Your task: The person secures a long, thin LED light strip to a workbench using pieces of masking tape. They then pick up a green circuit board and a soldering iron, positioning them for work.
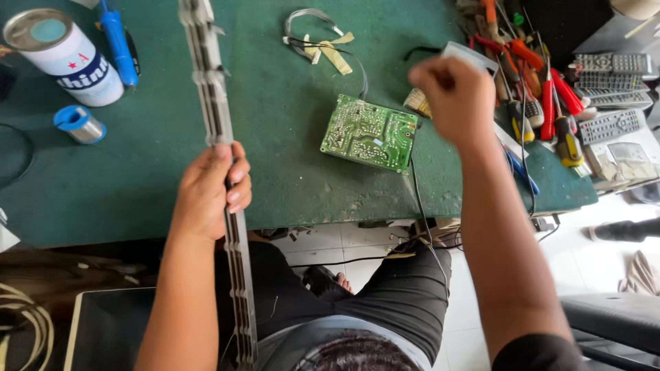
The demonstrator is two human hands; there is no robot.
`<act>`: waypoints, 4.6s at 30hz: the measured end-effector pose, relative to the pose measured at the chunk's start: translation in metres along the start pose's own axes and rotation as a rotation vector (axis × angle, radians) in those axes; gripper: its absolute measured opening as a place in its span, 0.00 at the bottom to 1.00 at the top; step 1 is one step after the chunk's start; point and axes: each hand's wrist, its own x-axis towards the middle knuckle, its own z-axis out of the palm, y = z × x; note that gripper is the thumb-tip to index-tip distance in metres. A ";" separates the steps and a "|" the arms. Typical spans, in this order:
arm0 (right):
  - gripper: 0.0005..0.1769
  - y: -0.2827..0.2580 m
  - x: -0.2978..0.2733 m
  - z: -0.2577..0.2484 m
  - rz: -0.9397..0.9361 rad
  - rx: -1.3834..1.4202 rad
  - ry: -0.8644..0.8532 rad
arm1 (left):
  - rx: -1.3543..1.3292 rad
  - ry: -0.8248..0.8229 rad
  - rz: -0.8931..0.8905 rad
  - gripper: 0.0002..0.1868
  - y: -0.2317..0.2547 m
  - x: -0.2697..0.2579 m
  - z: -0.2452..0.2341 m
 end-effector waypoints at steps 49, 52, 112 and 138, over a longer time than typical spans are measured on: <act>0.12 -0.108 -0.082 0.021 0.211 0.937 -0.332 | 0.151 -0.076 0.047 0.19 -0.025 -0.030 0.045; 0.12 -0.119 -0.087 0.025 0.183 0.900 -0.371 | 0.267 -0.050 0.076 0.15 -0.018 -0.029 0.042; 0.04 -0.140 -0.087 0.014 -0.476 0.936 -0.322 | 0.219 -0.079 -0.191 0.22 -0.023 0.009 0.058; 0.11 -0.064 -0.101 0.030 0.222 1.252 -0.076 | 0.621 0.242 0.145 0.15 0.001 0.060 0.012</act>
